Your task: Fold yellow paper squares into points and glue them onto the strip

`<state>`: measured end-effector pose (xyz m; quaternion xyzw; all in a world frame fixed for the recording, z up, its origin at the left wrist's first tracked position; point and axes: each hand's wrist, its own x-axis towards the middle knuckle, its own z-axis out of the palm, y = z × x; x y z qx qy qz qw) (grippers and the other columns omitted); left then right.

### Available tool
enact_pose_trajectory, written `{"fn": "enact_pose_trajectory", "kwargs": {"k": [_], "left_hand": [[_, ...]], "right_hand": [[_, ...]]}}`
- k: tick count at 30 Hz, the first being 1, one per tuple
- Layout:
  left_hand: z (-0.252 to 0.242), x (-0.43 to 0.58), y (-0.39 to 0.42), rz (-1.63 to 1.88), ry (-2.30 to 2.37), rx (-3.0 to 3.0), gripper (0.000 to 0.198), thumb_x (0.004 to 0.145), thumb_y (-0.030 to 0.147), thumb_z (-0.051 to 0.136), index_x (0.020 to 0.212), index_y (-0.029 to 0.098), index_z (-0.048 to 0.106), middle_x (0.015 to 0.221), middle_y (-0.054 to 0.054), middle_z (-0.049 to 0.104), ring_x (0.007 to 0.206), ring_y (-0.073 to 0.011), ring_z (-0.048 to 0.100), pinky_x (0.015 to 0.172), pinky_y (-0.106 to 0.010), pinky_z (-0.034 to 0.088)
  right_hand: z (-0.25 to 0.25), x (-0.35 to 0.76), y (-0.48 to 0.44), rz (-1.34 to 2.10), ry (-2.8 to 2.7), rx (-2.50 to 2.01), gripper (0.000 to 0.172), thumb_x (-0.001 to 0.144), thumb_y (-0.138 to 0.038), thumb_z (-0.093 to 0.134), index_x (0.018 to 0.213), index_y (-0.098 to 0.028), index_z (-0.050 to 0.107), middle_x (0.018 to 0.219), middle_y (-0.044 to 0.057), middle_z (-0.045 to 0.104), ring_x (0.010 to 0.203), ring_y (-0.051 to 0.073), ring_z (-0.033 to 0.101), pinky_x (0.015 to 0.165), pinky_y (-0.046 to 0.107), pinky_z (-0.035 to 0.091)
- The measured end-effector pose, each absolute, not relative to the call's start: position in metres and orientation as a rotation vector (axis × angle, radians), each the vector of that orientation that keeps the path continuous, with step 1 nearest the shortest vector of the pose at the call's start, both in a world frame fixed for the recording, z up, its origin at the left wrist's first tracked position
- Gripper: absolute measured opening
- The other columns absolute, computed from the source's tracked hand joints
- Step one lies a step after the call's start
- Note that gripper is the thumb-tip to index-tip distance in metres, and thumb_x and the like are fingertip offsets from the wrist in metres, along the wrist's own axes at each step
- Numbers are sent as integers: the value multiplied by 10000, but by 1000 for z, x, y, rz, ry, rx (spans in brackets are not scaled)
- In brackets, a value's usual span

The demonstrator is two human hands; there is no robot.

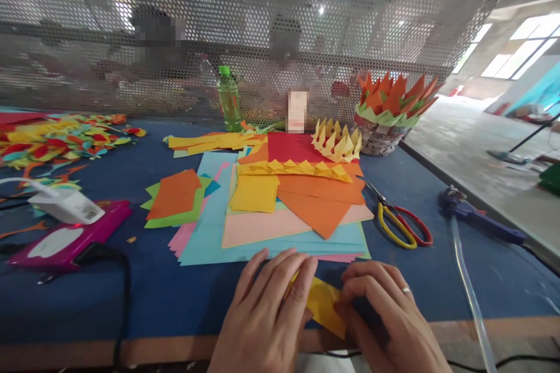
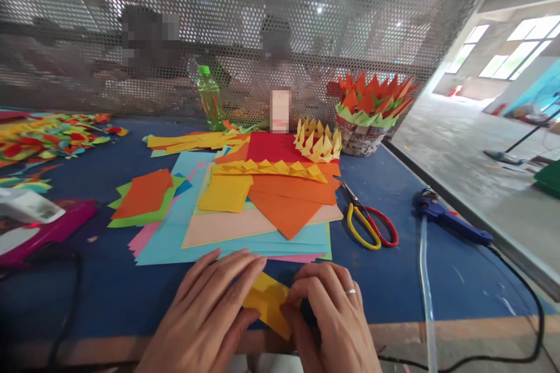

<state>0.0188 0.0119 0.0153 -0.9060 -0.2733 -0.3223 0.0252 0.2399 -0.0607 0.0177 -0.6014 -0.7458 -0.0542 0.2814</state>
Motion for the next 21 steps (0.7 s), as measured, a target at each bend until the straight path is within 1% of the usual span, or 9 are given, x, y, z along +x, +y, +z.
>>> {"fn": "enact_pose_trajectory", "kwargs": {"k": [2,4,6,7,9,11,14,16,21], "left_hand": [[17,22,11,-1076,-818,-2838,362,979,74,494,1296,163,643,1187,-40,714,1187,-155,616,1213,-351,277],[20,26,8,-1224,-855,-2838,298,965,33,467,1085,172,702,1023,-21,724,1054,-142,646,1183,-358,311],[24,27,5,-1352,-913,-2806,300,951,-1,445,934,175,688,931,-12,710,980,-136,642,1151,-371,337],[25,27,4,-1390,-923,-2787,303,941,-12,444,911,175,680,918,-13,707,972,-138,638,1140,-379,345],[25,27,3,-1406,-893,-2773,297,917,-26,460,929,171,682,932,-19,712,983,-142,637,1127,-390,352],[23,26,4,-1389,-861,-2784,308,895,-42,468,953,169,685,955,-18,721,1005,-139,640,1130,-389,344],[17,25,5,-1346,-906,-2800,320,894,-49,454,934,172,681,964,-12,732,1046,-145,639,1153,-405,318],[13,22,6,-1267,-960,-2818,317,921,-21,443,952,179,688,988,-13,741,1092,-160,633,1178,-424,294],[11,5,3,-975,-862,-2854,336,949,61,475,1177,183,689,1190,-16,738,1248,-186,594,1260,-429,207]], "right_hand": [[21,237,-63,-176,-2013,-1517,122,913,-152,626,934,-255,563,929,25,693,911,181,654,744,293,564],[24,233,-64,-182,-2025,-1413,178,892,-97,635,937,-249,553,865,7,702,862,166,665,751,281,557],[25,229,-65,-171,-2014,-1336,211,875,-76,650,960,-242,552,829,-3,711,833,154,674,751,261,556],[25,228,-65,-170,-2004,-1320,223,870,-85,664,996,-236,560,838,0,721,834,152,681,749,255,559],[23,228,-64,-187,-2000,-1314,268,867,-116,674,1096,-215,577,901,22,749,864,158,696,757,255,564],[21,232,-63,-235,-2027,-1321,278,871,-122,655,1128,-214,600,960,29,770,890,163,707,775,265,555],[17,235,-63,-333,-2061,-1340,186,886,-114,643,1007,-255,652,961,-17,790,875,160,712,806,294,505],[14,234,-65,-382,-2056,-1357,162,906,-134,647,977,-275,681,956,-51,798,863,158,712,837,316,461],[7,222,-67,-275,-1960,-1390,186,936,-142,621,960,-304,710,943,-94,800,877,150,708,903,341,407]]}}
